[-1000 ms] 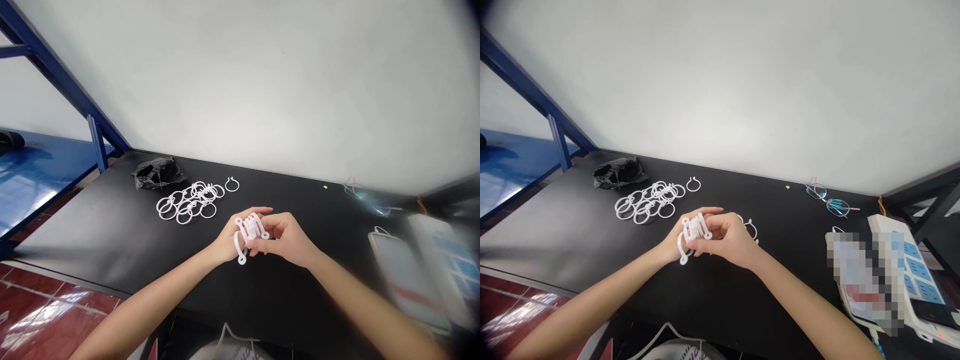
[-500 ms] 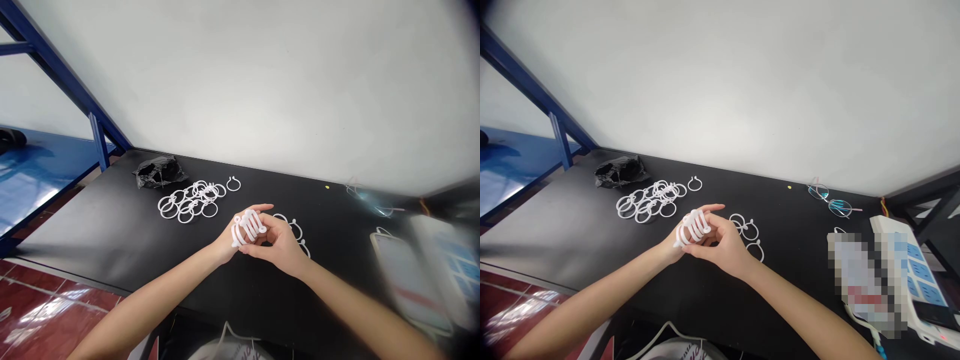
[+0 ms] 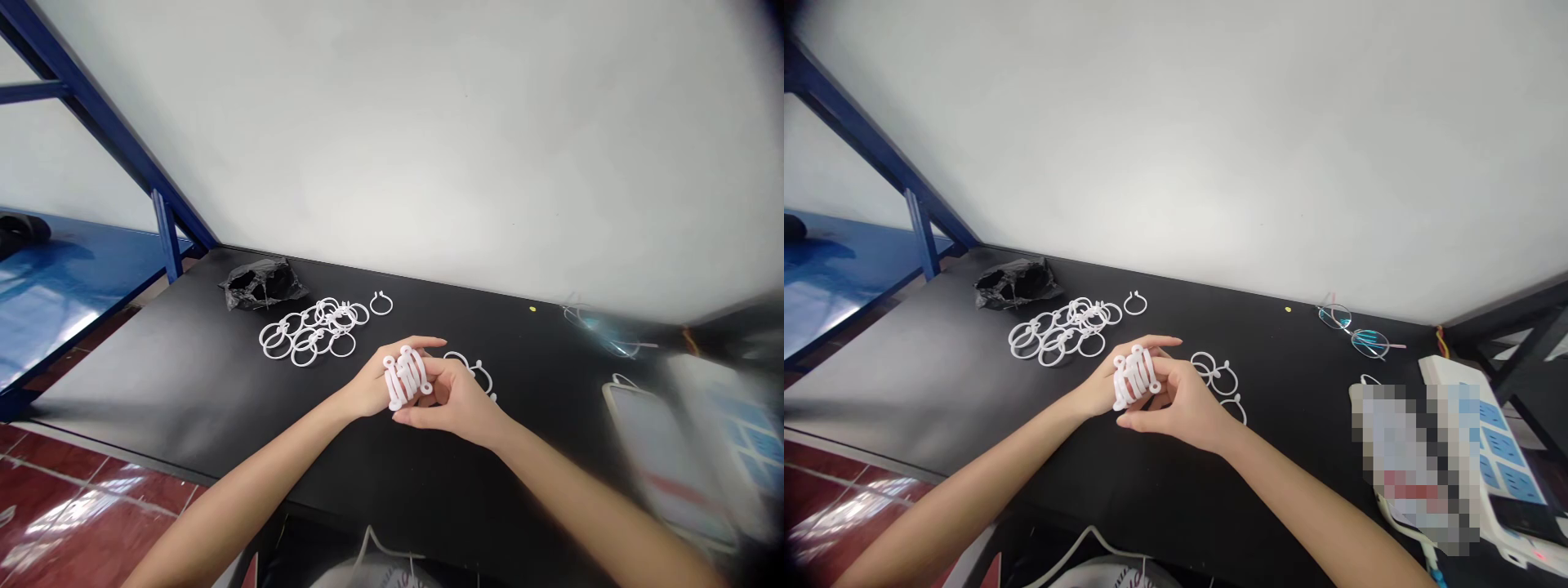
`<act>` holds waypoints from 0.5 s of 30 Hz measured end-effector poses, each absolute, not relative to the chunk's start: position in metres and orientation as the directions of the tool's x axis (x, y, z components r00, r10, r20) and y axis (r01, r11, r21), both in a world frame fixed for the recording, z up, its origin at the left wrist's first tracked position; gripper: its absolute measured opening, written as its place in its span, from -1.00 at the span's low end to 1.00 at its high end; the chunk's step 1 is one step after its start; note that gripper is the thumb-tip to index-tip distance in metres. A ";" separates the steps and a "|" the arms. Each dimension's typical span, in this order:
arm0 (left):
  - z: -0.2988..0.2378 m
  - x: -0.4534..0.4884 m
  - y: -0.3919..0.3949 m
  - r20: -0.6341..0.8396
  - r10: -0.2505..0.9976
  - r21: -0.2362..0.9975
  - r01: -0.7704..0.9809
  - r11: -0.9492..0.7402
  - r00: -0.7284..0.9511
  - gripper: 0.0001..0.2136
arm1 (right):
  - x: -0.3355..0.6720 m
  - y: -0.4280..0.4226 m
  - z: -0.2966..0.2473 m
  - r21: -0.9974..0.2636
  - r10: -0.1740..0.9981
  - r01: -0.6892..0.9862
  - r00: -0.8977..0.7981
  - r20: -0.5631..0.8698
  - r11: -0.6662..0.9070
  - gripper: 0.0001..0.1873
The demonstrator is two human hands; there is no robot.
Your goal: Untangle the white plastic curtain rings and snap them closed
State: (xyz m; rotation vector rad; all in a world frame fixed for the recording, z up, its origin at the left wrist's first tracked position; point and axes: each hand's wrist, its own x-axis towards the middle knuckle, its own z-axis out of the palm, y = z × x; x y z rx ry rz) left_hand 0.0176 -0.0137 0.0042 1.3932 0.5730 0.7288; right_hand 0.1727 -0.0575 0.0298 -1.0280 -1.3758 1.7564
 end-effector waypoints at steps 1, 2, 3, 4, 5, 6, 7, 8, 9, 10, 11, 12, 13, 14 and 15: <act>0.004 0.018 -0.014 0.053 0.754 0.993 -0.117 0.032 0.654 -0.57 | 0.172 -0.058 0.029 -0.981 0.881 -0.027 -0.444 -0.160 -0.192 -0.73; 0.005 0.019 -0.014 0.049 0.757 0.993 -0.115 0.034 0.651 -0.58 | 0.171 -0.059 0.029 -0.985 0.895 -0.019 -0.421 -0.148 -0.172 -0.73; 0.005 0.018 -0.014 0.051 0.755 0.993 -0.110 0.029 0.654 -0.58 | 0.170 -0.060 0.029 -0.987 0.905 -0.016 -0.401 -0.143 -0.163 -0.74; 0.006 0.018 -0.014 0.056 0.749 0.995 -0.101 0.015 0.660 -0.59 | 0.169 -0.061 0.028 -0.986 0.911 -0.018 -0.387 -0.145 -0.165 -0.76; 0.006 0.017 -0.014 0.065 0.740 0.996 -0.087 -0.009 0.670 -0.59 | 0.169 -0.060 0.028 -0.984 0.911 -0.021 -0.382 -0.158 -0.179 -0.78; 0.006 0.015 -0.013 0.081 0.728 0.997 -0.069 -0.046 0.681 -0.59 | 0.169 -0.060 0.027 -0.978 0.904 -0.022 -0.387 -0.181 -0.206 -0.79; 0.006 0.014 -0.012 0.102 0.714 0.994 -0.048 -0.095 0.692 -0.59 | 0.170 -0.059 0.026 -0.971 0.893 -0.017 -0.397 -0.214 -0.240 -0.78; 0.006 0.012 -0.011 0.129 0.699 0.987 -0.022 -0.159 0.703 -0.58 | 0.171 -0.058 0.025 -0.961 0.880 -0.009 -0.405 -0.250 -0.277 -0.77; 0.006 0.010 -0.010 0.162 0.684 0.972 0.004 -0.235 0.711 -0.59 | 0.173 -0.057 0.024 -0.950 0.865 0.002 -0.413 -0.285 -0.312 -0.75; 0.006 0.009 -0.009 0.198 0.668 0.948 0.032 -0.316 0.717 -0.60 | 0.174 -0.055 0.023 -0.938 0.848 0.009 -0.423 -0.318 -0.347 -0.75; 0.006 0.008 -0.008 0.232 0.649 0.916 0.063 -0.397 0.725 -0.61 | 0.175 -0.054 0.021 -0.926 0.832 0.014 -0.435 -0.346 -0.378 -0.74; 0.006 0.007 -0.007 0.255 0.628 0.879 0.094 -0.468 0.735 -0.61 | 0.176 -0.053 0.020 -0.916 0.819 0.016 -0.443 -0.365 -0.401 -0.74; 0.006 0.007 -0.007 0.269 0.606 0.844 0.120 -0.523 0.749 -0.61 | 0.177 -0.052 0.018 -0.909 0.809 0.018 -0.449 -0.379 -0.416 -0.74; 0.005 0.007 -0.007 0.274 0.587 0.819 0.135 -0.557 0.762 -0.60 | 0.177 -0.052 0.017 -0.905 0.804 0.019 -0.452 -0.387 -0.425 -0.74; 0.005 0.007 -0.007 0.273 0.574 0.812 0.135 -0.568 0.772 -0.59 | 0.177 -0.051 0.017 -0.904 0.803 0.018 -0.451 -0.389 -0.428 -0.74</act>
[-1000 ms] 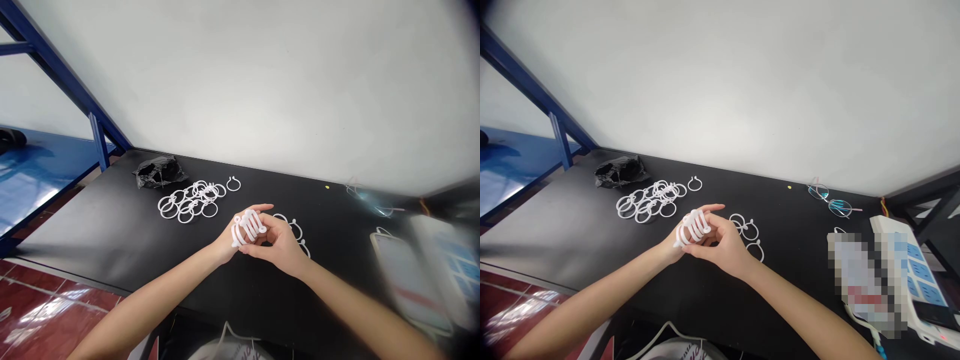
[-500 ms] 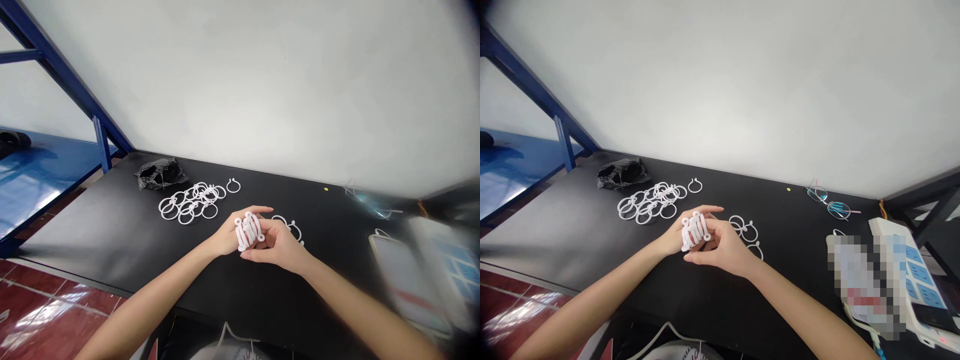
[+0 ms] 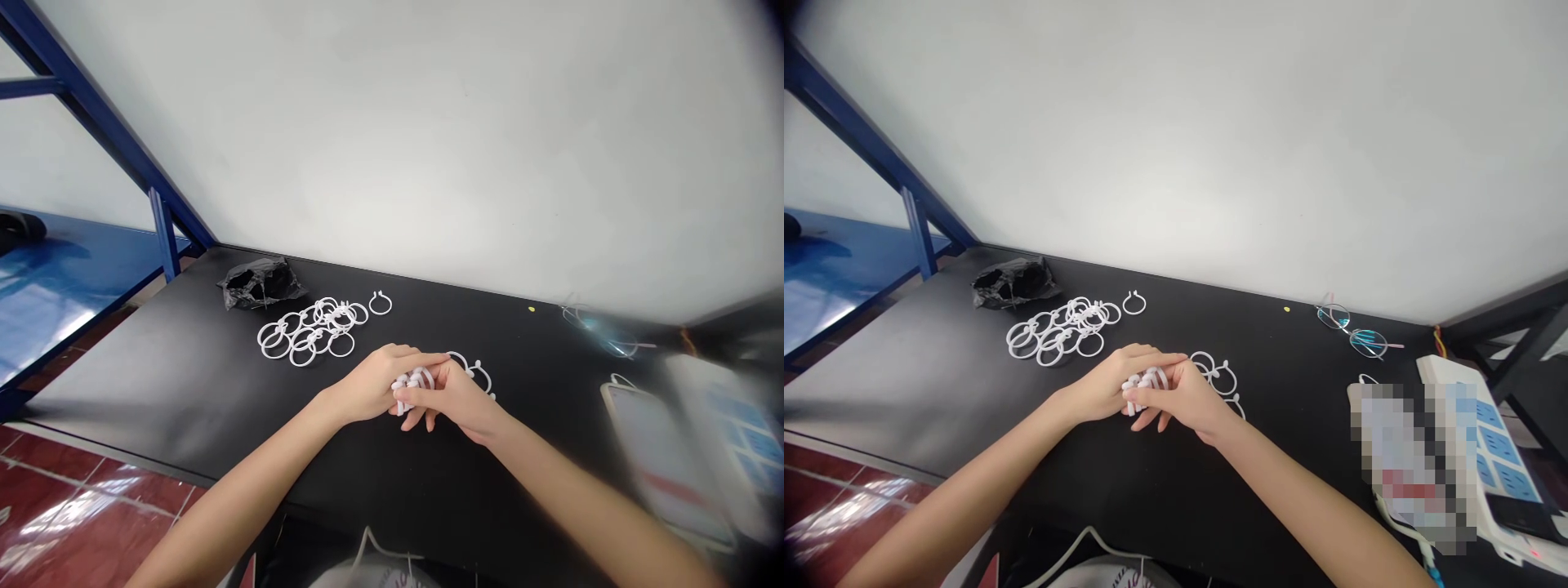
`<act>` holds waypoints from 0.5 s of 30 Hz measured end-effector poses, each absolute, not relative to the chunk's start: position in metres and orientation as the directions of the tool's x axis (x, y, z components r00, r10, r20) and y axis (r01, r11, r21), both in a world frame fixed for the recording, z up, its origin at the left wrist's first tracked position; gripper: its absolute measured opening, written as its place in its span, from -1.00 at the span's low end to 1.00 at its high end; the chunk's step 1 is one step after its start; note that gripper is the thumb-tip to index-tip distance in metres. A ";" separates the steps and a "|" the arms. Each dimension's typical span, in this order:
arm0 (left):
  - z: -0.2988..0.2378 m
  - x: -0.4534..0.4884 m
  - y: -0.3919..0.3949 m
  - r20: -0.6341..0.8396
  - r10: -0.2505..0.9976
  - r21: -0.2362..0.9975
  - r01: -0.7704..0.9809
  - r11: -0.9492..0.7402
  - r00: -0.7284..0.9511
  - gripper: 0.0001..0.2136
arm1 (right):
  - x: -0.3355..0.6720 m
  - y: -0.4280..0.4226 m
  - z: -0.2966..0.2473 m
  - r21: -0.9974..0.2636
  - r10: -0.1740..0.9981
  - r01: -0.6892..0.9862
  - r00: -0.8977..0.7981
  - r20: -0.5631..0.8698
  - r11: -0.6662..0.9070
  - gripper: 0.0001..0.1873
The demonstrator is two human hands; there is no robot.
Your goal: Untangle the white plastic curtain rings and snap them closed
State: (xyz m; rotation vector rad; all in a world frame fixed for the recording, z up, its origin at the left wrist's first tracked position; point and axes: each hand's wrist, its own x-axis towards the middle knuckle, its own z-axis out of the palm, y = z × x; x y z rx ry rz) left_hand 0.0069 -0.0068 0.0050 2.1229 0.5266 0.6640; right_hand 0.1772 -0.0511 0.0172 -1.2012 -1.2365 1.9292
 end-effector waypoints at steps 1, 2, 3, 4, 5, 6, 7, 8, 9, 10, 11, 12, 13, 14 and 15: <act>0.005 0.007 -0.007 0.269 0.569 0.825 0.118 -0.552 0.777 -0.58 | 0.178 -0.051 0.018 -0.905 0.804 0.013 -0.454 -0.383 -0.424 -0.74; 0.004 0.008 -0.008 0.264 0.573 0.856 0.085 -0.509 0.776 -0.57 | 0.178 -0.051 0.019 -0.909 0.806 0.001 -0.463 -0.369 -0.416 -0.75; 0.004 0.008 -0.008 0.251 0.587 0.898 0.041 -0.439 0.770 -0.55 | 0.179 -0.051 0.021 -0.914 0.804 -0.016 -0.481 -0.348 -0.406 -0.75; 0.004 0.008 -0.008 0.228 0.606 0.937 -0.003 -0.349 0.762 -0.52 | 0.179 -0.050 0.023 -0.918 0.798 -0.038 -0.509 -0.322 -0.394 -0.75; 0.004 0.009 -0.008 0.197 0.628 0.967 -0.042 -0.252 0.753 -0.48 | 0.180 -0.050 0.025 -0.921 0.786 -0.058 -0.544 -0.294 -0.385 -0.72; 0.004 0.010 -0.008 0.161 0.648 0.985 -0.076 -0.156 0.745 -0.44 | 0.181 -0.050 0.028 -0.923 0.769 -0.074 -0.581 -0.267 -0.377 -0.66; 0.003 0.011 -0.008 0.120 0.666 0.993 -0.103 -0.065 0.736 -0.41 | 0.182 -0.050 0.030 -0.925 0.751 -0.085 -0.615 -0.243 -0.369 -0.58; 0.003 0.012 -0.009 0.078 0.680 0.991 -0.128 0.024 0.729 -0.41 | 0.183 -0.050 0.032 -0.929 0.737 -0.094 -0.639 -0.220 -0.358 -0.52; 0.002 0.013 -0.009 0.034 0.683 0.982 -0.153 0.114 0.729 -0.42 | 0.183 -0.049 0.034 -0.934 0.730 -0.100 -0.655 -0.197 -0.342 -0.49; 0.002 0.014 -0.010 -0.006 0.673 0.962 -0.178 0.205 0.739 -0.41 | 0.183 -0.049 0.034 -0.942 0.732 -0.106 -0.659 -0.173 -0.319 -0.49; 0.002 0.016 -0.011 -0.042 0.654 0.934 -0.203 0.294 0.755 -0.41 | 0.183 -0.049 0.034 -0.950 0.740 -0.112 -0.656 -0.150 -0.292 -0.52; 0.003 0.017 -0.011 -0.070 0.633 0.899 -0.226 0.375 0.771 -0.41 | 0.182 -0.049 0.034 -0.957 0.749 -0.116 -0.650 -0.129 -0.266 -0.56; 0.004 0.019 -0.013 -0.089 0.612 0.864 -0.245 0.440 0.786 -0.42 | 0.182 -0.049 0.034 -0.963 0.755 -0.115 -0.646 -0.115 -0.245 -0.62; 0.005 0.020 -0.014 -0.101 0.598 0.834 -0.261 0.487 0.795 -0.44 | 0.181 -0.049 0.034 -0.967 0.760 -0.112 -0.642 -0.106 -0.230 -0.66; 0.006 0.021 -0.014 -0.110 0.592 0.811 -0.272 0.517 0.798 -0.46 | 0.180 -0.050 0.033 -0.969 0.763 -0.110 -0.639 -0.101 -0.221 -0.69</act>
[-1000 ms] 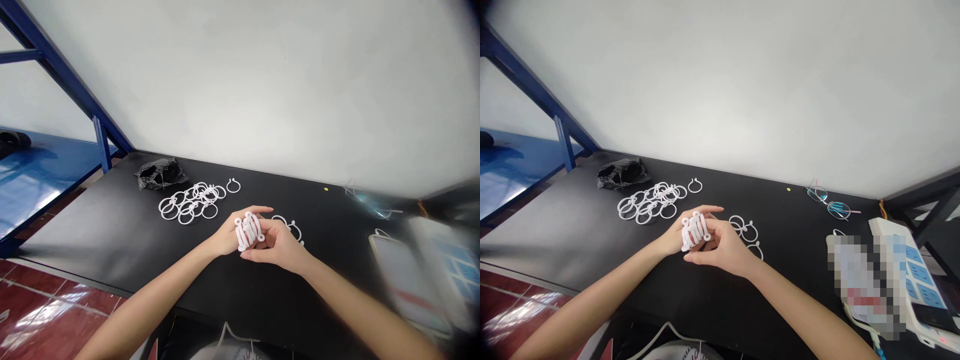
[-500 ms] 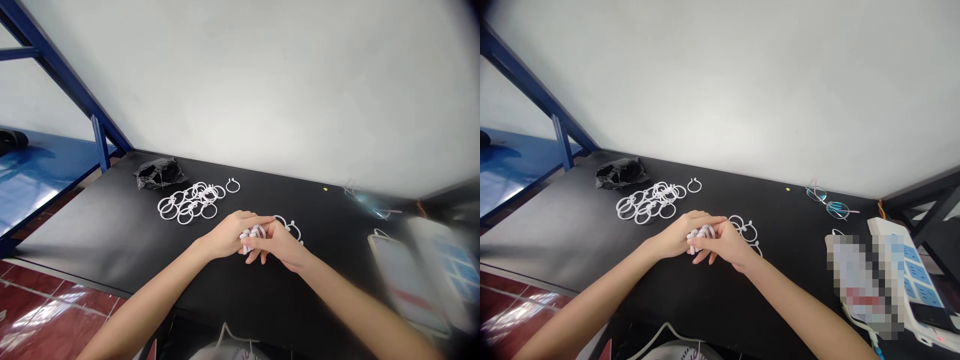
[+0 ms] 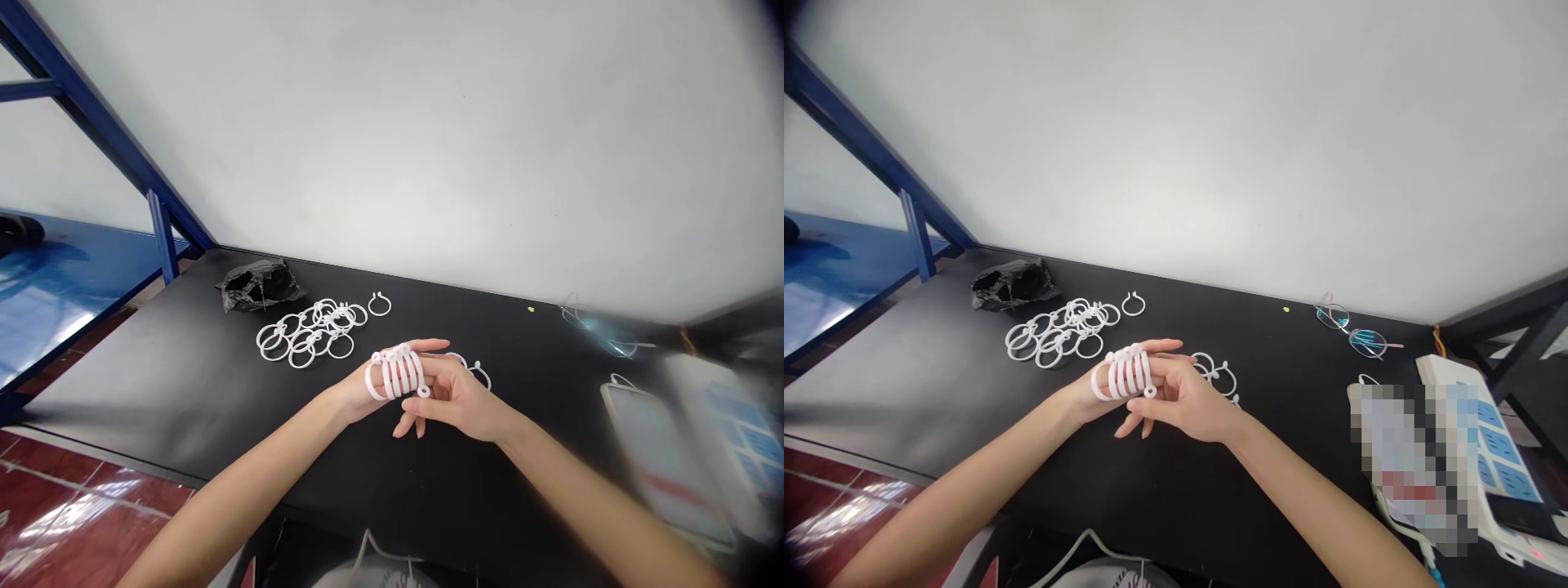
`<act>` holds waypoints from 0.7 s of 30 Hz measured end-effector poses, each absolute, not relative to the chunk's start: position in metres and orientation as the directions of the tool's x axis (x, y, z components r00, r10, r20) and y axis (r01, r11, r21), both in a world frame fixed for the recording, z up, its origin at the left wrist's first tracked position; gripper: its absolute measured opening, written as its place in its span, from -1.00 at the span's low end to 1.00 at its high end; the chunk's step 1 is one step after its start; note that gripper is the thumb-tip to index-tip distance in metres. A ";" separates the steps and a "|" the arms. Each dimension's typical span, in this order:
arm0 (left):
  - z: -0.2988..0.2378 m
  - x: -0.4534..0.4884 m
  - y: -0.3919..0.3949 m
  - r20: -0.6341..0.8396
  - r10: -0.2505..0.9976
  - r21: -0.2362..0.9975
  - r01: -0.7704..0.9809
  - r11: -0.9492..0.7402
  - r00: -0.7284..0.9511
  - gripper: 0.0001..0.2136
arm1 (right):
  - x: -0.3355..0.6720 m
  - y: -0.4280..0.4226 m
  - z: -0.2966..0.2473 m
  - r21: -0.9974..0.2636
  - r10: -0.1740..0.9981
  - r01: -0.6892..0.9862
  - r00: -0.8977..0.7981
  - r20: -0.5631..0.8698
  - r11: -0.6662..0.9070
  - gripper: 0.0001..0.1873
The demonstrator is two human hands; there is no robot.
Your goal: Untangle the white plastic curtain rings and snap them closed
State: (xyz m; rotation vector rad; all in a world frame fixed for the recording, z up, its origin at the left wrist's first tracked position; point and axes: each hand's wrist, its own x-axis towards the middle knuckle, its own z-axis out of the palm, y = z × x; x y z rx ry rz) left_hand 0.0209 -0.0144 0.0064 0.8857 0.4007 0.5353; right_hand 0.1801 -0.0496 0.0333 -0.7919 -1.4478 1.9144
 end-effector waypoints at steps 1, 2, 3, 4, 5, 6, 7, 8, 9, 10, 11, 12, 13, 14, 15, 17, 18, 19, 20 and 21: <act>0.008 0.022 -0.015 -0.118 0.590 0.797 -0.279 0.536 0.799 -0.47 | 0.179 -0.050 0.033 -0.970 0.764 -0.109 -0.637 -0.099 -0.216 -0.70; 0.009 0.022 -0.015 -0.125 0.589 0.789 -0.279 0.547 0.799 -0.48 | 0.179 -0.051 0.033 -0.971 0.766 -0.107 -0.635 -0.097 -0.212 -0.71; 0.010 0.022 -0.016 -0.133 0.588 0.786 -0.277 0.553 0.798 -0.48 | 0.178 -0.051 0.033 -0.972 0.771 -0.105 -0.630 -0.097 -0.208 -0.71; 0.010 0.022 -0.016 -0.137 0.589 0.785 -0.275 0.555 0.797 -0.46 | 0.177 -0.052 0.033 -0.974 0.777 -0.100 -0.621 -0.100 -0.205 -0.71; 0.009 0.021 -0.015 -0.138 0.589 0.788 -0.272 0.552 0.796 -0.45 | 0.177 -0.053 0.034 -0.975 0.787 -0.091 -0.608 -0.108 -0.204 -0.71; 0.008 0.021 -0.015 -0.136 0.594 0.800 -0.265 0.538 0.793 -0.44 | 0.176 -0.054 0.034 -0.975 0.801 -0.081 -0.587 -0.122 -0.208 -0.71; 0.006 0.020 -0.014 -0.133 0.602 0.819 -0.255 0.514 0.787 -0.45 | 0.176 -0.054 0.035 -0.974 0.816 -0.074 -0.562 -0.137 -0.215 -0.70; 0.005 0.019 -0.014 -0.128 0.610 0.838 -0.244 0.488 0.782 -0.46 | 0.176 -0.055 0.036 -0.972 0.828 -0.075 -0.540 -0.148 -0.223 -0.69; 0.004 0.019 -0.013 -0.121 0.616 0.848 -0.240 0.472 0.779 -0.48 | 0.176 -0.055 0.037 -0.969 0.830 -0.079 -0.535 -0.155 -0.232 -0.70; 0.003 0.018 -0.013 -0.109 0.618 0.844 -0.256 0.471 0.779 -0.52 | 0.177 -0.055 0.039 -0.966 0.818 -0.089 -0.554 -0.154 -0.242 -0.70; 0.003 0.018 -0.013 -0.091 0.615 0.822 -0.290 0.490 0.783 -0.56 | 0.178 -0.055 0.040 -0.963 0.794 -0.100 -0.591 -0.143 -0.248 -0.69; 0.003 0.018 -0.013 -0.069 0.604 0.782 -0.333 0.527 0.794 -0.59 | 0.180 -0.055 0.042 -0.962 0.760 -0.110 -0.637 -0.124 -0.249 -0.63; 0.004 0.018 -0.013 -0.047 0.583 0.733 -0.368 0.572 0.811 -0.63 | 0.181 -0.054 0.043 -0.962 0.727 -0.118 -0.679 -0.102 -0.245 -0.57; 0.004 0.018 -0.014 -0.029 0.554 0.687 -0.386 0.616 0.832 -0.66 | 0.182 -0.054 0.044 -0.963 0.699 -0.122 -0.710 -0.084 -0.239 -0.55; 0.005 0.018 -0.014 -0.019 0.523 0.653 -0.385 0.652 0.852 -0.68 | 0.183 -0.054 0.045 -0.965 0.684 -0.123 -0.726 -0.071 -0.230 -0.58; 0.005 0.019 -0.015 -0.022 0.475 0.632 -0.356 0.688 0.880 -0.68 | 0.184 -0.054 0.045 -0.970 0.690 -0.126 -0.722 -0.055 -0.209 -0.63; 0.005 0.020 -0.015 -0.026 0.471 0.640 -0.347 0.685 0.882 -0.69 | 0.184 -0.055 0.044 -0.970 0.699 -0.132 -0.713 -0.049 -0.203 -0.64; 0.006 0.020 -0.015 -0.026 0.483 0.659 -0.348 0.667 0.876 -0.69 | 0.184 -0.056 0.044 -0.970 0.713 -0.140 -0.700 -0.044 -0.198 -0.65; 0.006 0.020 -0.015 -0.022 0.509 0.686 -0.357 0.634 0.861 -0.69 | 0.183 -0.056 0.043 -0.970 0.730 -0.148 -0.682 -0.041 -0.193 -0.68; 0.007 0.020 -0.016 -0.018 0.542 0.726 -0.362 0.585 0.840 -0.69 | 0.183 -0.057 0.044 -0.970 0.749 -0.152 -0.661 -0.043 -0.190 -0.69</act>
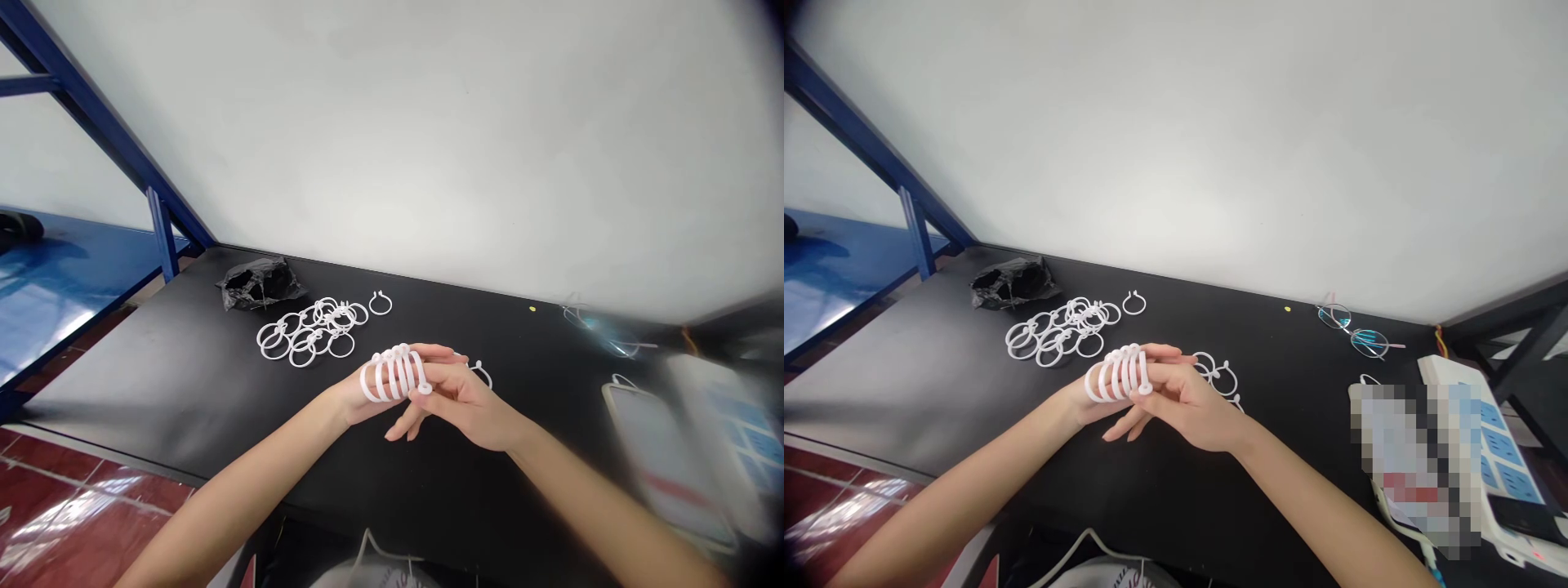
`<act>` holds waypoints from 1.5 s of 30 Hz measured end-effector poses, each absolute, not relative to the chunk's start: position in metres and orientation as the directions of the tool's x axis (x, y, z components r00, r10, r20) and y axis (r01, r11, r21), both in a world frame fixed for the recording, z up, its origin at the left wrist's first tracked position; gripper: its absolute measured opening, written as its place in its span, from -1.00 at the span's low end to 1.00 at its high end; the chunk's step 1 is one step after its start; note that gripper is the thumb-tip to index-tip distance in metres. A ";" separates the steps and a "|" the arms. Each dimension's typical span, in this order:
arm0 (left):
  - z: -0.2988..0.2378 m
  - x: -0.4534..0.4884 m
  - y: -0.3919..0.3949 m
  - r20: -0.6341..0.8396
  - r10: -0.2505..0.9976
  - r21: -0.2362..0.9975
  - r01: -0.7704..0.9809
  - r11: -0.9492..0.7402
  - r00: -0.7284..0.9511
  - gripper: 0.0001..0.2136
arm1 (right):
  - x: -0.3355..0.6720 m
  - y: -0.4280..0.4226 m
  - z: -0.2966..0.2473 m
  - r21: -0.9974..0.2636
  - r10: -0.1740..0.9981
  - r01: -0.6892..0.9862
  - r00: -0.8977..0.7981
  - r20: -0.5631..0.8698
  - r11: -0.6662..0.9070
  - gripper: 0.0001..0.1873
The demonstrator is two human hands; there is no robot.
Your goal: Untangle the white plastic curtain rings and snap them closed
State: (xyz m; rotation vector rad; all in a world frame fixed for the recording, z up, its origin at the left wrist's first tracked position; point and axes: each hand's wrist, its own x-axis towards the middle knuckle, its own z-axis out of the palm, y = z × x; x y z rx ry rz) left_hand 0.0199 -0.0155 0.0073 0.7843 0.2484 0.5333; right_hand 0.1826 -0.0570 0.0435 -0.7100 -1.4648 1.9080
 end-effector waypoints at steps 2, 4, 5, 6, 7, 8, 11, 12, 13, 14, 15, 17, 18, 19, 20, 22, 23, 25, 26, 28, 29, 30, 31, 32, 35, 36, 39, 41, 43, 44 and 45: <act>0.011 0.018 -0.015 -0.007 0.593 0.836 -0.320 0.446 0.805 -0.65 | 0.182 -0.058 0.045 -0.971 0.778 -0.132 -0.624 -0.077 -0.201 -0.69; 0.015 0.015 -0.015 0.011 0.613 0.945 -0.209 0.253 0.790 -0.58 | 0.182 -0.057 0.047 -0.965 0.789 -0.081 -0.595 -0.153 -0.248 -0.65; 0.017 0.013 -0.015 0.022 0.616 0.981 -0.137 0.140 0.788 -0.55 | 0.182 -0.057 0.048 -0.957 0.784 -0.049 -0.586 -0.204 -0.286 -0.60; 0.019 0.011 -0.014 0.034 0.615 0.998 -0.064 0.026 0.788 -0.54 | 0.183 -0.056 0.048 -0.946 0.772 -0.017 -0.583 -0.255 -0.325 -0.55; 0.020 0.010 -0.014 0.043 0.612 0.997 0.004 -0.075 0.790 -0.54 | 0.183 -0.055 0.048 -0.933 0.755 0.012 -0.584 -0.299 -0.360 -0.50; 0.021 0.009 -0.014 0.043 0.606 0.986 0.066 -0.156 0.794 -0.55 | 0.183 -0.055 0.047 -0.921 0.738 0.036 -0.588 -0.333 -0.387 -0.44; 0.020 0.007 -0.014 0.005 0.576 0.951 0.174 -0.257 0.818 -0.60 | 0.183 -0.053 0.042 -0.912 0.716 0.057 -0.600 -0.357 -0.407 -0.38; 0.020 0.007 -0.014 -0.001 0.577 0.947 0.185 -0.261 0.817 -0.63 | 0.182 -0.054 0.040 -0.916 0.721 0.054 -0.599 -0.348 -0.397 -0.42; 0.019 0.006 -0.013 0.003 0.586 0.945 0.190 -0.268 0.810 -0.66 | 0.181 -0.054 0.038 -0.922 0.731 0.052 -0.592 -0.338 -0.384 -0.49; 0.018 0.006 -0.013 0.015 0.603 0.940 0.194 -0.280 0.798 -0.70 | 0.180 -0.055 0.036 -0.929 0.747 0.051 -0.579 -0.327 -0.367 -0.56; 0.017 0.006 -0.012 0.028 0.619 0.933 0.202 -0.298 0.785 -0.73 | 0.178 -0.056 0.035 -0.936 0.769 0.049 -0.557 -0.314 -0.347 -0.62; 0.015 0.005 -0.011 0.054 0.649 0.911 0.229 -0.344 0.759 -0.78 | 0.175 -0.059 0.031 -0.950 0.821 0.050 -0.491 -0.292 -0.307 -0.67; 0.014 0.005 -0.010 0.064 0.659 0.901 0.241 -0.361 0.749 -0.80 | 0.174 -0.060 0.029 -0.956 0.843 0.055 -0.458 -0.281 -0.289 -0.68; 0.014 0.005 -0.010 0.071 0.668 0.896 0.247 -0.369 0.741 -0.80 | 0.174 -0.061 0.028 -0.961 0.861 0.060 -0.432 -0.267 -0.268 -0.69; 0.014 0.005 -0.010 0.075 0.676 0.896 0.248 -0.368 0.733 -0.81 | 0.173 -0.062 0.027 -0.967 0.873 0.071 -0.417 -0.252 -0.245 -0.68; 0.015 0.005 -0.010 0.077 0.685 0.910 0.230 -0.345 0.725 -0.79 | 0.174 -0.063 0.026 -0.974 0.881 0.100 -0.416 -0.226 -0.202 -0.66; 0.015 0.005 -0.011 0.076 0.685 0.917 0.220 -0.334 0.724 -0.78 | 0.175 -0.063 0.027 -0.976 0.879 0.113 -0.424 -0.218 -0.188 -0.65; 0.015 0.005 -0.011 0.092 0.687 0.914 0.213 -0.346 0.721 -0.76 | 0.177 -0.063 0.030 -0.974 0.861 0.135 -0.456 -0.224 -0.182 -0.63; 0.015 0.005 -0.011 0.108 0.687 0.905 0.216 -0.368 0.719 -0.75 | 0.178 -0.062 0.032 -0.973 0.848 0.139 -0.476 -0.231 -0.186 -0.63; 0.014 0.005 -0.011 0.144 0.691 0.871 0.241 -0.429 0.708 -0.74 | 0.178 -0.062 0.035 -0.973 0.831 0.146 -0.508 -0.229 -0.179 -0.59; 0.013 0.006 -0.011 0.155 0.694 0.848 0.265 -0.459 0.703 -0.74 | 0.178 -0.061 0.036 -0.975 0.830 0.151 -0.513 -0.220 -0.166 -0.55; 0.012 0.006 -0.012 0.155 0.693 0.824 0.295 -0.484 0.704 -0.74 | 0.178 -0.061 0.036 -0.976 0.834 0.154 -0.510 -0.213 -0.155 -0.52; 0.012 0.007 -0.012 0.147 0.689 0.798 0.325 -0.507 0.710 -0.75 | 0.178 -0.061 0.036 -0.976 0.841 0.157 -0.499 -0.210 -0.151 -0.48; 0.011 0.008 -0.012 0.137 0.684 0.775 0.353 -0.524 0.716 -0.76 | 0.178 -0.060 0.036 -0.975 0.848 0.159 -0.486 -0.214 -0.155 -0.45; 0.011 0.008 -0.012 0.115 0.671 0.751 0.378 -0.542 0.733 -0.75 | 0.177 -0.061 0.036 -0.974 0.851 0.150 -0.478 -0.219 -0.167 -0.45; 0.011 0.008 -0.012 0.117 0.670 0.761 0.367 -0.534 0.733 -0.74 | 0.176 -0.062 0.036 -0.975 0.846 0.153 -0.488 -0.215 -0.159 -0.45; 0.010 0.006 -0.011 0.149 0.668 0.825 0.281 -0.491 0.729 -0.72 | 0.174 -0.064 0.037 -0.982 0.846 0.158 -0.505 -0.170 -0.104 -0.47; 0.009 0.005 -0.011 0.191 0.668 0.862 0.203 -0.465 0.719 -0.72 | 0.173 -0.066 0.035 -0.988 0.861 0.145 -0.495 -0.116 -0.050 -0.49; 0.008 0.006 -0.012 0.221 0.675 0.884 0.147 -0.443 0.704 -0.73 | 0.172 -0.068 0.033 -0.992 0.871 0.123 -0.490 -0.033 0.031 -0.51; 0.007 0.007 -0.013 0.231 0.683 0.894 0.127 -0.431 0.693 -0.74 | 0.172 -0.068 0.031 -0.989 0.870 0.117 -0.493 0.018 0.087 -0.53; 0.007 0.008 -0.014 0.234 0.694 0.905 0.108 -0.411 0.680 -0.75 | 0.172 -0.069 0.030 -0.981 0.865 0.117 -0.495 0.076 0.153 -0.55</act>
